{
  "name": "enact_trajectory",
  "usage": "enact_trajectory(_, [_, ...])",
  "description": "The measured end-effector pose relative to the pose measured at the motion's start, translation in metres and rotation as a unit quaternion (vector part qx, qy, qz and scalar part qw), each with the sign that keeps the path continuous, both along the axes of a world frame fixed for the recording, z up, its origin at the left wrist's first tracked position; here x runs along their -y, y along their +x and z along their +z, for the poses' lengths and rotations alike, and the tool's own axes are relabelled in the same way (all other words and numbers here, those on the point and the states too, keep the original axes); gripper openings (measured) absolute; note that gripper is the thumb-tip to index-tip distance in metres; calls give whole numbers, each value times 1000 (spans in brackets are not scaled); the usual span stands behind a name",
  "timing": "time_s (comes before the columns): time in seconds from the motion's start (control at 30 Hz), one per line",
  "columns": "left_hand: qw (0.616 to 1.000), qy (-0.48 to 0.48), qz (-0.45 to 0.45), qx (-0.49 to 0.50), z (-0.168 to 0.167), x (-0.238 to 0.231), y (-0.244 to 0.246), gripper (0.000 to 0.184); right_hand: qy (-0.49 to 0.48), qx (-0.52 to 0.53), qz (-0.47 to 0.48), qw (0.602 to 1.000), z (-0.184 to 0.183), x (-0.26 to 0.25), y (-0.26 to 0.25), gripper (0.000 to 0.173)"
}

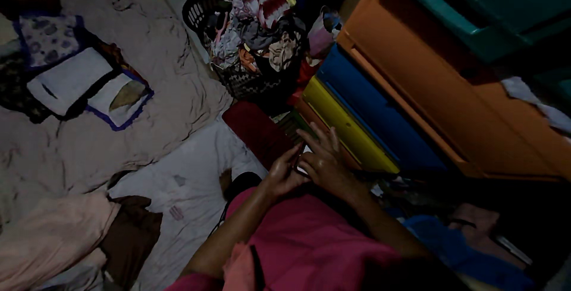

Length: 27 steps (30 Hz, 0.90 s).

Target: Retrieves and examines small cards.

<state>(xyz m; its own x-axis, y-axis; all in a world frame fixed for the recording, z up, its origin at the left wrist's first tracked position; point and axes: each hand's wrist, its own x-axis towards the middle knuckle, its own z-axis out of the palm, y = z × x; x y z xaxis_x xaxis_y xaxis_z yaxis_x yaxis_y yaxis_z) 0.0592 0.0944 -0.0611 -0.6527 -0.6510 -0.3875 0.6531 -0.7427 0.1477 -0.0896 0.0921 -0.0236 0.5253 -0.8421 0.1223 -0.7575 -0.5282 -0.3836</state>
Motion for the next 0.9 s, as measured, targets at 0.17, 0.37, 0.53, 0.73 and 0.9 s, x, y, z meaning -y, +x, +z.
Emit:
enact_trajectory(0.17, [1000, -13, -6, 16, -1, 0, 0, 43, 6, -16, 7, 1000, -1, 7, -13, 23])
enact_trajectory(0.37, [1000, -20, -11, 0, -5, 0, 0, 45, 42, -1, 2, 999, 4, 9, -18, 21])
enact_trajectory(0.53, [1000, -11, -14, 2, -3, 0, 1, 43, 58, 2, 9, 998, 8, 8, -16, 16])
enact_trajectory(0.73, [999, -12, -29, 28, -2, 0, 1, 44, 110, -38, 19, 993, 18, 9, -11, 13])
enact_trajectory(0.9, [999, -6, -34, 30, -2, 0, 1, 46, 75, -34, 24, 996, 13, 8, -10, 13])
